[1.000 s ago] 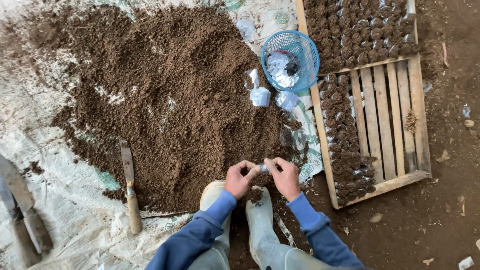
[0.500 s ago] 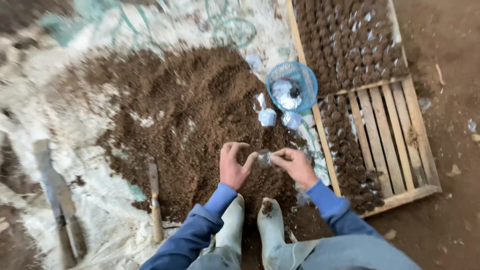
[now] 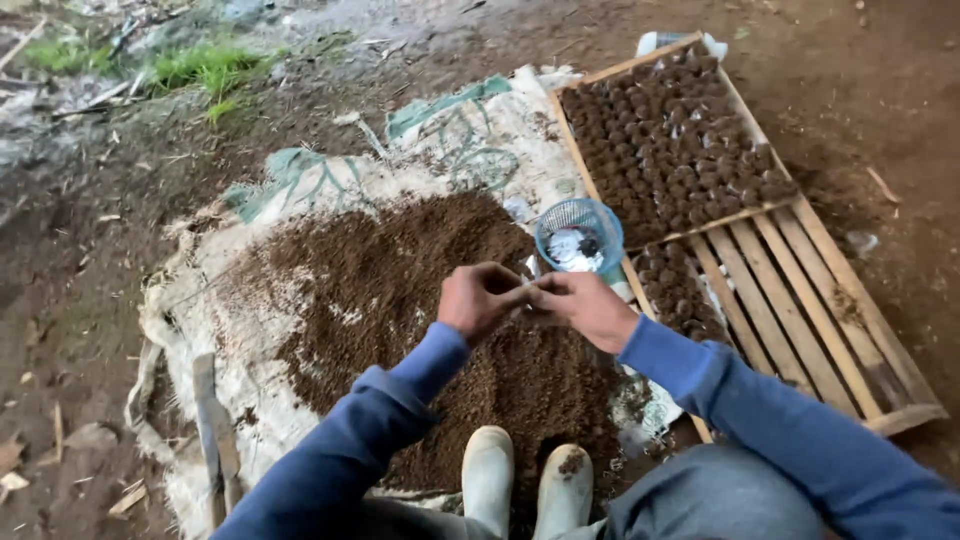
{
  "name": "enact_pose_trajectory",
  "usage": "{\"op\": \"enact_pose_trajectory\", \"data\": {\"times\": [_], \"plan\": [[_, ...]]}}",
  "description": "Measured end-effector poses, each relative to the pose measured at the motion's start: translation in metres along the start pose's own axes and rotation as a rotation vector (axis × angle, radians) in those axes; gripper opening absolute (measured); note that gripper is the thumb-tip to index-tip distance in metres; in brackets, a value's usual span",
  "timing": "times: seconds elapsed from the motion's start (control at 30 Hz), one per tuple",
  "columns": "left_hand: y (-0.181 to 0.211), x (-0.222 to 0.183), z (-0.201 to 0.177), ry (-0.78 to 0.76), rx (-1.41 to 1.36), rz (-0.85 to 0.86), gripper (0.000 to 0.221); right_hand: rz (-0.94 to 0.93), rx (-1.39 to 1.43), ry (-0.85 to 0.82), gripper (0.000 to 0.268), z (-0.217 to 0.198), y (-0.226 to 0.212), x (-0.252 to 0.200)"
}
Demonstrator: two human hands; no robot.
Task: A person is seen sitting on the ground, forming small balls of moist soil by hand and placing each one into a small, clear plastic bag. These bagged soil balls are then neatly arranged in a wooden tray.
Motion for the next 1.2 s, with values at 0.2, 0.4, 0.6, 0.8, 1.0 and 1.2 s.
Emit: {"op": "enact_pose_trajectory", "data": {"times": [0.2,0.4,0.6,0.8,1.0,1.2], "plan": [[0.01,-0.037,-0.012,0.067,-0.177,-0.151,0.029,0.031,-0.017,-0.005,0.028,0.01,0.015,-0.002],[-0.004,-0.063,-0.012,0.209,-0.048,-0.077,0.021,0.039,-0.253,0.136,0.028,0.015,0.026,-0.013],[-0.007,-0.074,0.017,0.268,-0.061,0.03,0.018,-0.198,-0.77,0.361,0.013,0.025,0.03,-0.031],[-0.02,-0.065,0.033,0.286,-0.278,-0.079,0.014,-0.18,-0.815,0.4,0.013,0.037,0.037,-0.025],[-0.048,-0.04,0.046,0.352,-0.162,0.008,0.013,-0.166,-0.73,0.564,0.012,0.048,0.05,-0.001],[-0.035,-0.039,0.033,0.556,-0.052,0.211,0.017,-0.239,-0.635,0.617,0.014,0.062,0.019,0.013]]}}
Point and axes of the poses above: each hand's wrist, its own x-axis towards the middle knuckle, its own z-axis out of the palm, y = z × x, the point moved 1 cm from there along x, towards the middle knuckle, and after that the axes turned 8 degrees about z, right-handed, at the moved point
